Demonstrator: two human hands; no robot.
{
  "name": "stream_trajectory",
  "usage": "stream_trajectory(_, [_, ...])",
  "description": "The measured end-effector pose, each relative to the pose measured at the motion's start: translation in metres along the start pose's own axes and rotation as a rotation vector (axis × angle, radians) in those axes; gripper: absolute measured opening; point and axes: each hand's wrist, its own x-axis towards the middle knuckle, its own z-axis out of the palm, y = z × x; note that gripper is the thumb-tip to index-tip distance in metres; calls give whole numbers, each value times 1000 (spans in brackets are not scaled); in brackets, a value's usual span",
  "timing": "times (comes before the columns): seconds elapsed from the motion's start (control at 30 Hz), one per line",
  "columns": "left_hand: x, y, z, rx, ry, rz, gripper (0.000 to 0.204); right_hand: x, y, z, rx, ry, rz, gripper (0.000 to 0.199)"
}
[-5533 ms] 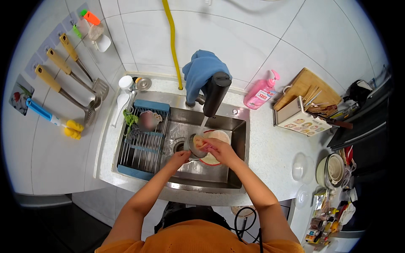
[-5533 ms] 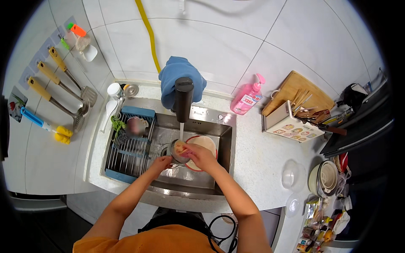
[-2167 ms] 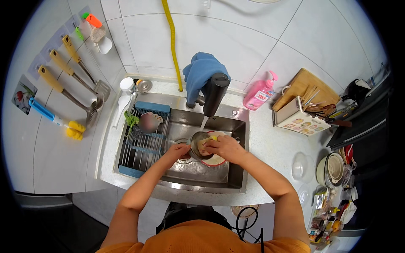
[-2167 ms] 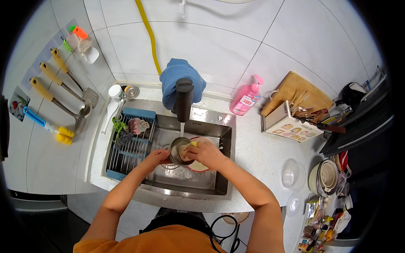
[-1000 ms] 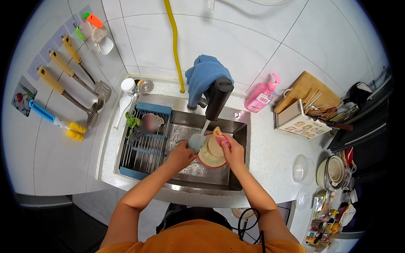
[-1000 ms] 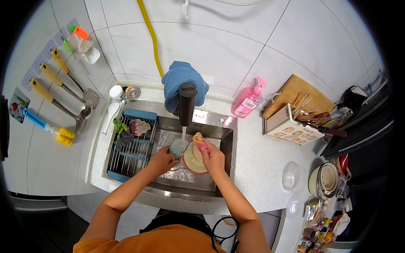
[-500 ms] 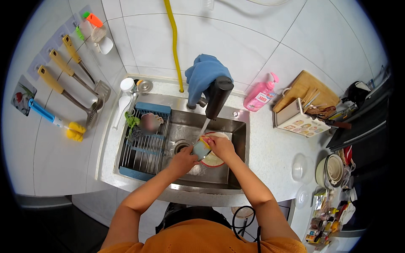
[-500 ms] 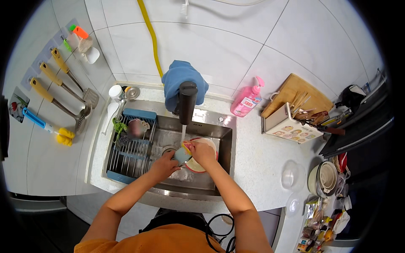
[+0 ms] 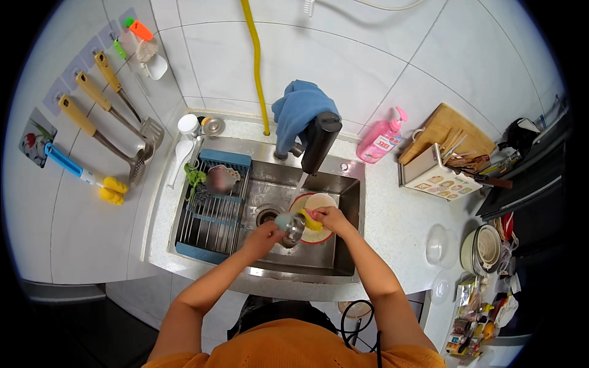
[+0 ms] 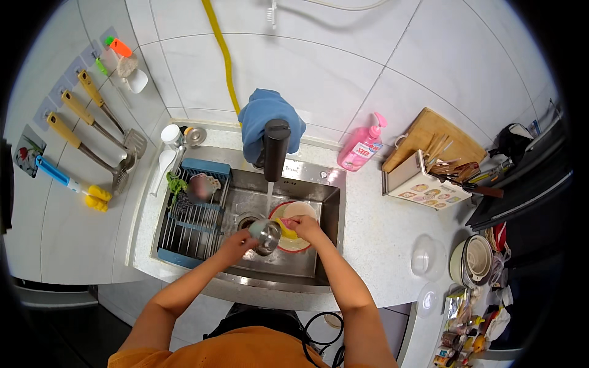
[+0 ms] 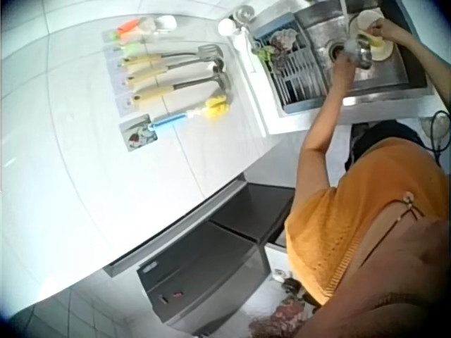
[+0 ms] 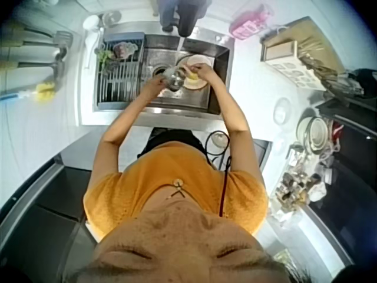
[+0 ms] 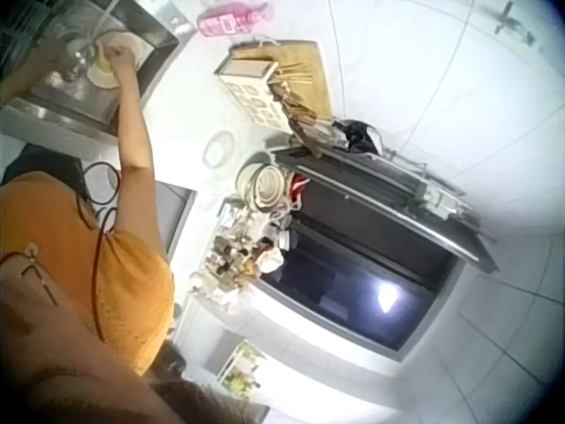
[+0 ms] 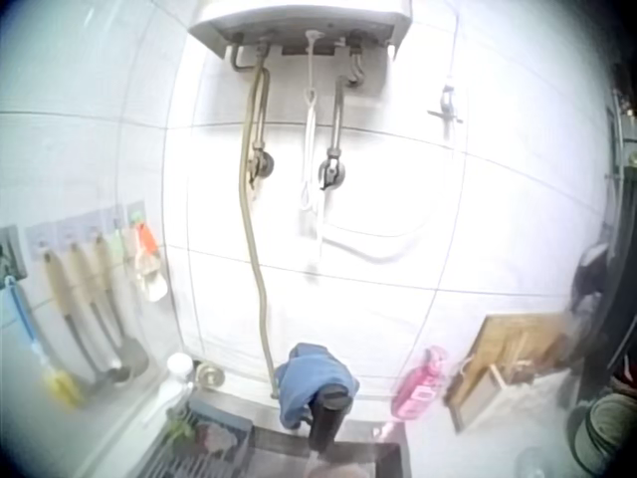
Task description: The person washes a metal cup and bowls by hand in a sink, scrubbing the interior and exterior of each item with a yellow sponge under running water and placing them into a dish rack.
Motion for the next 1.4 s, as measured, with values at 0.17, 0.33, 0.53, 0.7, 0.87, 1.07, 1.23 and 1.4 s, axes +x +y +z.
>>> stream_trajectory(0.17, [18, -14, 0, -1082, 54, -687, 38, 2, 17, -13, 269, 231, 140, 27])
stream_trajectory(0.33, [37, -30, 11, -1485, -33, -860, 45, 1, 24, -6, 325, 397, 12, 28])
stream_trajectory(0.53, [53, 3, 29, -1589, -80, -971, 44, 0, 2, 10, 39, 493, -167, 31])
stream_trajectory(0.7, [55, 3, 32, -1550, -76, -983, 43, -24, -45, 18, -199, 475, -315, 34])
stream_trajectory(0.87, [61, -12, 26, -1542, -97, -1005, 42, -28, -36, 31, -362, 399, -584, 29])
stream_trajectory(1.07, [55, -25, 18, -1684, -78, -923, 41, -39, -32, 3, -543, 373, -661, 27])
stream_trajectory(1.23, [55, -5, 20, -1725, 27, -986, 43, -37, -32, 16, -476, 472, -757, 28])
stream_trajectory(1.4, [53, -7, 21, -1843, -9, -1038, 43, -51, -29, 21, -454, 302, -817, 32])
